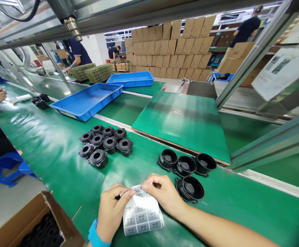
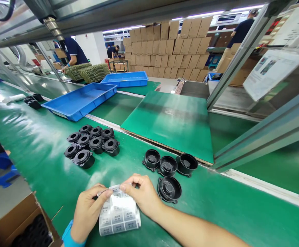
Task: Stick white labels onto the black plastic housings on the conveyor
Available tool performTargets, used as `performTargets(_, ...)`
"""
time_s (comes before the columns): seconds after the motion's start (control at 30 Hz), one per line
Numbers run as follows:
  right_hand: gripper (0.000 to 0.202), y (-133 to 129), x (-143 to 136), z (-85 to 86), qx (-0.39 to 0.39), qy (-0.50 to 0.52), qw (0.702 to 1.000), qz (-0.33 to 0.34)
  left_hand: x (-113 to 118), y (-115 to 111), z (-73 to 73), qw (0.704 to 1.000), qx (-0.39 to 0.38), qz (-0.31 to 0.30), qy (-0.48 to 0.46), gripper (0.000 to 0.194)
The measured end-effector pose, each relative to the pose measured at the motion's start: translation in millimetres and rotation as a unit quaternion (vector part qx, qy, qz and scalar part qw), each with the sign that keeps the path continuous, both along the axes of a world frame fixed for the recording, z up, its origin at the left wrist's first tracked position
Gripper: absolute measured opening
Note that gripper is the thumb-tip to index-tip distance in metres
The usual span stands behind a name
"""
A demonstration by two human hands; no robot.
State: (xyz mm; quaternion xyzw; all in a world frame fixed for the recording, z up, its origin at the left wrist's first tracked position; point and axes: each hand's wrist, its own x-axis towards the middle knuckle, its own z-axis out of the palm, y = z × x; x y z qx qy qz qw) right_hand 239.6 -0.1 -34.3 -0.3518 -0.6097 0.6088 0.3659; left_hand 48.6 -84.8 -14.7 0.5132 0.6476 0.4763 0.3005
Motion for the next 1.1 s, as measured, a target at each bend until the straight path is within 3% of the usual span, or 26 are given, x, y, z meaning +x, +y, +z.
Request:
performTargets(0.1, 0.045, 2, 1, 2.6, 0.036, 0.004, 0.999, -0.010, -2, 0, -2.9, 1.000, -0.004, 0.026, -0.006, 0.035)
performTargets(0.17, 0.031, 3, 3, 5.1, 0.079, 0.002, 0.997, -0.021, -3, 0, -3.6, 0.999, -0.009, 0.038, -0.004, 0.034)
performTargets(0.3, 0.007, -2, 10, 8.3, 0.217, -0.002, 0.975, -0.052, 1, 0, -2.2, 0.999, -0.026, 0.044, 0.008, 0.031)
performTargets(0.5, 0.022, -4, 14, 13.2, 0.394, -0.002, 0.917, -0.061, 3, 1, -2.2, 0.997, -0.045, 0.054, 0.009, 0.034)
performTargets(0.6, 0.032, -3, 5, 19.8, 0.420, -0.049, 0.905, -0.048, 3, 0, -4.0, 0.998, -0.044, 0.046, -0.002, 0.040)
performTargets(0.7, 0.043, -3, -4, 24.9, 0.434, -0.093, 0.895, -0.047, 3, 0, -6.6, 0.999, -0.036, 0.039, -0.009, 0.059)
performTargets(0.83, 0.036, -4, -8, 27.6, 0.471, -0.121, 0.872, -0.060, 3, 0, -9.5, 0.998, -0.038, 0.040, -0.006, 0.070)
performTargets(0.97, 0.023, -4, -6, 27.6, 0.546, -0.128, 0.825, -0.069, 4, 1, -12.0, 0.998, -0.054, 0.033, -0.006, 0.069)
performTargets(1.1, 0.025, -5, 1, 34.5, 0.661, -0.120, 0.739, -0.043, 5, 3, -13.7, 0.997, -0.068, 0.028, -0.014, 0.068)
